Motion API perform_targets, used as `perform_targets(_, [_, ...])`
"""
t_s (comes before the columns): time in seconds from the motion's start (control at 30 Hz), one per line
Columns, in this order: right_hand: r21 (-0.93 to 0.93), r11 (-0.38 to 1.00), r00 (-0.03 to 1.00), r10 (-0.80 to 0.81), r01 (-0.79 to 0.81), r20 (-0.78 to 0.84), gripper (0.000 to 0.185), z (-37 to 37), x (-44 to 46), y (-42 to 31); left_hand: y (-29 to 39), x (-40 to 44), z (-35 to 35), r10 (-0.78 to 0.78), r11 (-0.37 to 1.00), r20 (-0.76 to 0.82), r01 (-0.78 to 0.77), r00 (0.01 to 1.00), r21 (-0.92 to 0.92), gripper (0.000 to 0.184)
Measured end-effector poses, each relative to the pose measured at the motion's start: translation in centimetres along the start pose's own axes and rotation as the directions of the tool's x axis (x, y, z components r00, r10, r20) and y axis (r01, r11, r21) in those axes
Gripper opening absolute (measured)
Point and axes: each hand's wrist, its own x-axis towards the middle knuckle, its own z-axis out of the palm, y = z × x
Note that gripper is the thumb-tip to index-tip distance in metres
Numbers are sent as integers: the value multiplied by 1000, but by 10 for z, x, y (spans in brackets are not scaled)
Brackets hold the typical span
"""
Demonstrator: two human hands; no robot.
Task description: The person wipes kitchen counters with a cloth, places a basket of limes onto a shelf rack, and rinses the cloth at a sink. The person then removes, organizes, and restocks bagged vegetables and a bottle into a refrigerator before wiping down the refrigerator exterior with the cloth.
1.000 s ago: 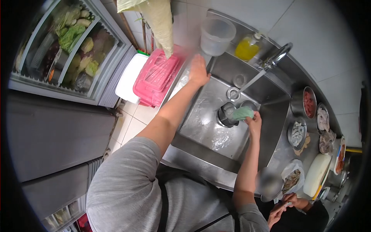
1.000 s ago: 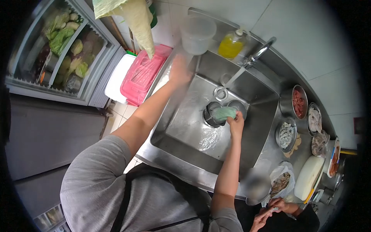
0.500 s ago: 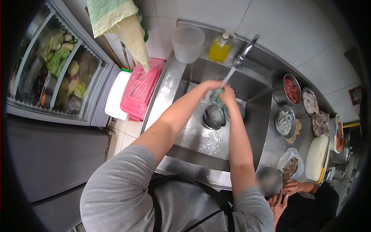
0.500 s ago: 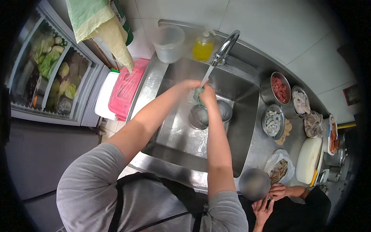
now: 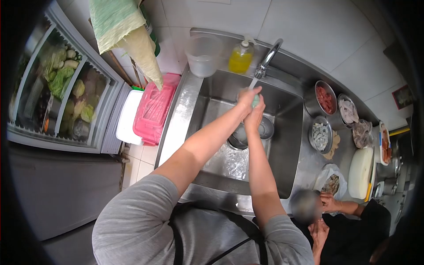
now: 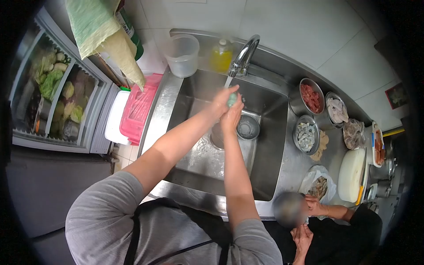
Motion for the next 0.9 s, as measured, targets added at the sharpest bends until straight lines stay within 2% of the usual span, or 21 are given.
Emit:
perform_targets(0.03, [2,1000,1000,1,-1,-3,71,0,6,3,3,-4,3,1,1000,2,-1,1000,3,22])
perform_targets(0.1, [-19,970,955,242,-242,171,55,-5,19,-4,19,-27,11,118,971,121,-140,986,196,22])
perform_targets(0.13, [-18,970,955,244,-244,168,55,-6,23,-6,23,-31,11,117,970,123,-139,986,198,22])
perform_targets(0.2, [-22,917,870,385,-398,308,42,-6,29,-8,28,-29,8,243,912,168,-284,955,296,23])
perform_targets(0.23, [-23,916,869,387,-399,308,42,2,31,1,32,-27,7,241,913,167,-282,956,296,23])
perform_targets(0.3, [41,957,915,262,-288,307,38,20,31,25,40,-23,6,284,767,171,-331,943,550,25])
perform_targets(0.33, [41,957,915,262,-288,308,38,22,31,29,40,-25,7,285,767,170,-331,943,549,25])
perform_targets(0.4, [-62,905,784,397,-421,477,38,14,32,18,45,-36,13,347,674,81,-308,934,672,20])
perform_targets(0.43, [-61,905,785,397,-421,476,38,11,27,13,40,-25,8,347,673,81,-309,934,672,20])
perform_targets(0.47, [-6,984,951,174,-178,256,41,7,17,7,28,-2,-1,334,869,-46,-289,941,402,20])
perform_targets(0.5, [-15,997,997,-80,81,14,46,2,9,0,25,3,-3,277,960,-161,-267,947,79,20])
perform_targets(0.53, [-16,997,997,-80,80,13,46,-4,4,-7,22,9,-4,276,961,-160,-266,948,79,20])
perform_targets(0.6, [-132,917,915,-390,375,-107,49,-15,-1,-23,31,0,4,-7,974,-294,-61,956,-220,28])
perform_targets(0.63, [-132,917,915,-390,376,-108,49,-15,-1,-22,32,-6,9,-6,974,-294,-61,956,-220,28])
perform_targets(0.7, [-251,955,987,-158,156,11,44,-15,0,-19,31,-27,17,-56,966,-105,28,993,-255,34])
perform_targets(0.73, [-250,956,987,-160,157,10,44,-16,3,-18,31,-38,19,-55,967,-105,26,993,-255,34])
perform_targets(0.8, [-164,978,992,-123,125,25,45,-20,10,-24,30,-53,18,51,982,77,-36,996,-187,31])
perform_targets(0.83, [-280,959,986,80,-36,148,49,-20,16,-28,30,-58,23,175,981,-27,-177,984,-79,33])
perform_targets(0.87, [-279,960,986,79,-35,149,49,-23,16,-35,30,-60,21,177,981,-29,-178,984,-79,33])
perform_targets(0.9, [-294,955,972,113,-48,207,49,-24,17,-42,31,-62,16,270,963,9,-270,963,4,34])
